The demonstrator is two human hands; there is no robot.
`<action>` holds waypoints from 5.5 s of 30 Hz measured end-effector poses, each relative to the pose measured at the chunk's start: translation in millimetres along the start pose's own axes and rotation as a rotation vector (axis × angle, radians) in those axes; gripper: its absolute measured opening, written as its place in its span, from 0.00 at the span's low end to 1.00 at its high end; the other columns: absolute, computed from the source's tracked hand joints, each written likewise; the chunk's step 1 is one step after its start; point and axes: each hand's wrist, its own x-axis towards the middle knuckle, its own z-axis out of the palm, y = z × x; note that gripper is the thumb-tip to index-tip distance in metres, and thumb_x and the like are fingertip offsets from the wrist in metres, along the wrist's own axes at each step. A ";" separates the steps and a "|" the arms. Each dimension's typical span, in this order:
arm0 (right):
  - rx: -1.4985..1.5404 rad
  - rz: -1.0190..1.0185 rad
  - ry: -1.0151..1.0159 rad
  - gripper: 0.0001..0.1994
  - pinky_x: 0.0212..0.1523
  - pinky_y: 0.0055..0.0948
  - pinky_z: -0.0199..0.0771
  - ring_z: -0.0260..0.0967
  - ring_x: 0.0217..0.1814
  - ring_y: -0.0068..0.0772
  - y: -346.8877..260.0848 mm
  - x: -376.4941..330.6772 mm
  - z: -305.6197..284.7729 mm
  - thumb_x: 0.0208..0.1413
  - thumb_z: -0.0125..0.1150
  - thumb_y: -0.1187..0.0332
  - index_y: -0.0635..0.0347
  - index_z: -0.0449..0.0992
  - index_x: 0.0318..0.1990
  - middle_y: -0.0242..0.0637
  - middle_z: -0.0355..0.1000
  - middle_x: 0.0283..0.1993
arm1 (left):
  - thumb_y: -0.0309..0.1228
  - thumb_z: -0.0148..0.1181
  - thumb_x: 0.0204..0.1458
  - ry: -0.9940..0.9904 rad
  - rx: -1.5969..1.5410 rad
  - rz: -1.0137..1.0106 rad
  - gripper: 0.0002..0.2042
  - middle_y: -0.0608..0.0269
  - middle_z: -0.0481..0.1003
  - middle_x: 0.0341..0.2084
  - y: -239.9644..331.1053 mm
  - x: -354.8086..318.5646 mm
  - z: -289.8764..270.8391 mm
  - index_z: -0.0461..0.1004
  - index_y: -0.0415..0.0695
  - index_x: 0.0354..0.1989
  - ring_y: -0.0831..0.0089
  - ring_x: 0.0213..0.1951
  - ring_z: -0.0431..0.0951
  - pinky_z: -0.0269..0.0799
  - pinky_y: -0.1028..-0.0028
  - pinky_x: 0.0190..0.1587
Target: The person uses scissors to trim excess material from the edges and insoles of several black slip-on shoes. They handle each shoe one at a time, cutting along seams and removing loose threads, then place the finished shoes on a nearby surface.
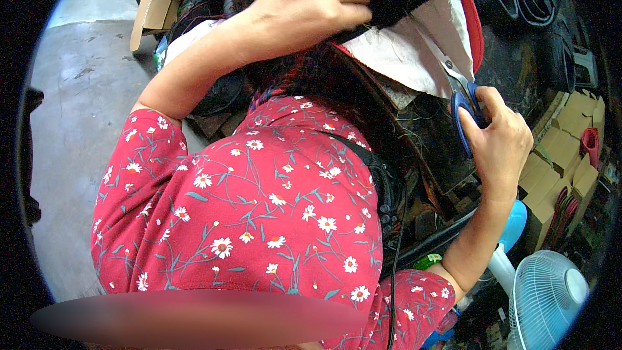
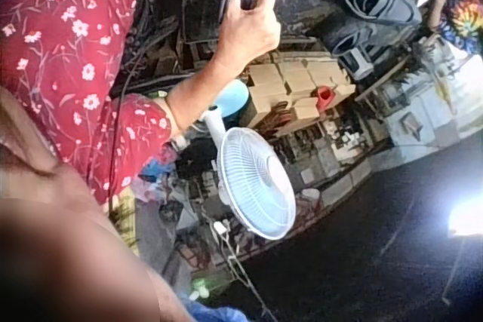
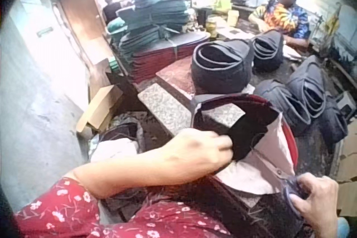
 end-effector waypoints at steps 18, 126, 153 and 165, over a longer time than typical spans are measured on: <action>0.050 -0.013 -0.040 0.16 0.37 0.41 0.72 0.75 0.33 0.44 -5.3 -0.9 -15.2 0.43 0.72 0.61 0.51 0.79 0.41 0.39 0.76 0.28 | 0.27 0.63 0.46 0.657 -0.218 0.025 0.05 0.61 0.70 0.34 -21.6 39.7 1.8 0.73 0.44 0.29 0.61 0.41 0.73 0.72 0.60 0.51; 0.095 -0.061 -0.087 0.16 0.39 0.39 0.68 0.69 0.31 0.44 -15.1 -14.3 -30.5 0.38 0.72 0.63 0.54 0.80 0.38 0.40 0.75 0.27 | 0.31 0.60 0.42 0.274 -0.038 -0.056 0.05 0.52 0.67 0.63 0.8 4.1 4.4 0.78 0.49 0.28 0.53 0.71 0.57 0.50 0.50 0.69; 0.107 -0.058 0.017 0.16 0.41 0.38 0.67 0.70 0.31 0.42 -13.1 -19.9 -24.0 0.41 0.72 0.60 0.53 0.80 0.39 0.38 0.75 0.28 | 0.32 0.54 0.47 0.226 -0.032 0.079 0.05 0.62 0.68 0.32 -0.5 35.7 38.3 0.72 0.44 0.26 0.64 0.46 0.71 0.50 0.46 0.67; -0.053 -0.181 0.047 0.15 0.37 0.37 0.67 0.71 0.26 0.40 -28.3 -10.2 -9.5 0.43 0.75 0.58 0.51 0.78 0.35 0.36 0.73 0.23 | 0.32 0.58 0.46 0.308 -0.125 0.016 0.05 0.62 0.70 0.37 -2.0 35.7 20.0 0.73 0.45 0.30 0.64 0.52 0.70 0.51 0.46 0.67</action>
